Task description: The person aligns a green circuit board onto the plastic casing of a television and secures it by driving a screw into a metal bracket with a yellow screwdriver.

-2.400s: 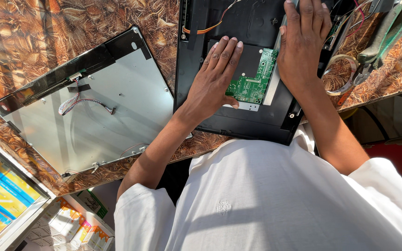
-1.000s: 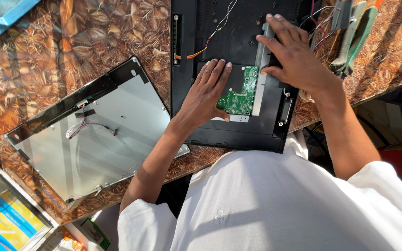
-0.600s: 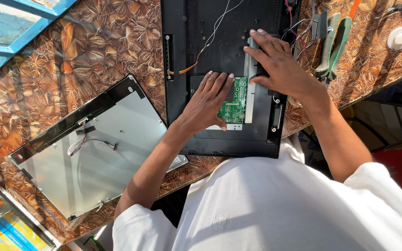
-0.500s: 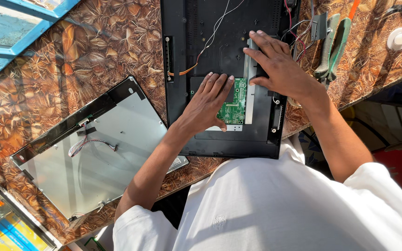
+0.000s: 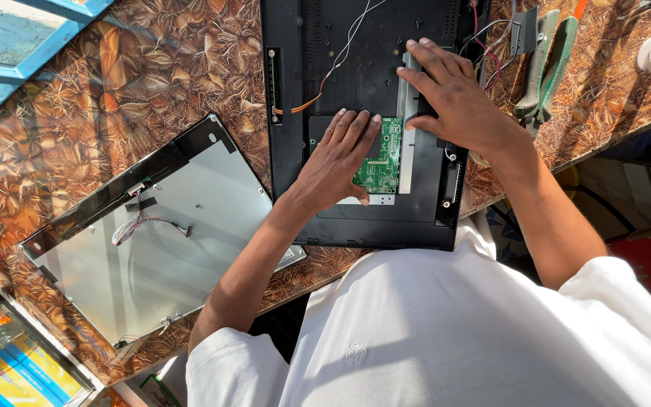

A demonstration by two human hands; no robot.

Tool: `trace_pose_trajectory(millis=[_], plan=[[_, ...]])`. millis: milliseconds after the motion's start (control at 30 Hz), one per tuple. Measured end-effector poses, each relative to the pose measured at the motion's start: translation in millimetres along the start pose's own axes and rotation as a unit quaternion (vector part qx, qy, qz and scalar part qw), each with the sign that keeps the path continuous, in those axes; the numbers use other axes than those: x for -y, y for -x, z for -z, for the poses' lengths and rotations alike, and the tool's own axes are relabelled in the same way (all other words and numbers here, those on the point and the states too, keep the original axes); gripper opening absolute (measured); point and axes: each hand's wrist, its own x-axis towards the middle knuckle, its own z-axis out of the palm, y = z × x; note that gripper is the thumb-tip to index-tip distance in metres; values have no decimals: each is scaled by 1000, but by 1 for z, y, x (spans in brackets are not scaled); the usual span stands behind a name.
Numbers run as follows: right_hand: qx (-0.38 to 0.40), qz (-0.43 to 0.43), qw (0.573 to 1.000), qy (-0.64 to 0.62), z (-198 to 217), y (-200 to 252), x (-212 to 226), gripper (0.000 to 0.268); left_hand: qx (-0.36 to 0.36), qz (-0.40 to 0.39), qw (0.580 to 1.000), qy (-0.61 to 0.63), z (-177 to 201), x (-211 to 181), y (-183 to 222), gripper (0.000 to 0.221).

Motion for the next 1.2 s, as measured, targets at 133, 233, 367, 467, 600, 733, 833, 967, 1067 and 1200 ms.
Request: trace_pose_trajectory(millis=[133,233,367,467,600,733,833,967,1067,1200], plan=[[-5,1,1000,4,3,0,3,80,3,10,1000,4,-1,-2,1,152],[-10,5,1000,19,4,0,5,83,5,14,1000,11,-2,-2,1,152],[-10,2,1000,16,4,1,6,78,3,13,1000,11,2,-3,0,151],[-4,-3,1000,27,3,3,3,76,-11,4,1000,0,3,-5,0,152],[-30,-27,998,46,-27,2,-18,78,-41,-31,999,6,21,-20,-6,140],[-143,1,987,71,-67,6,-29,84,-14,29,999,23,30,-34,-14,150],[-164,-5,983,85,-74,16,-16,96,1,50,998,40,22,-32,-16,154],[-15,20,995,101,-58,29,0,133,32,82,994,60,14,-21,-11,153],[-8,6,989,150,-48,39,19,142,70,95,992,43,-2,-7,-8,158],[-4,16,988,152,-48,38,18,143,74,103,991,42,-3,-5,-9,156]])
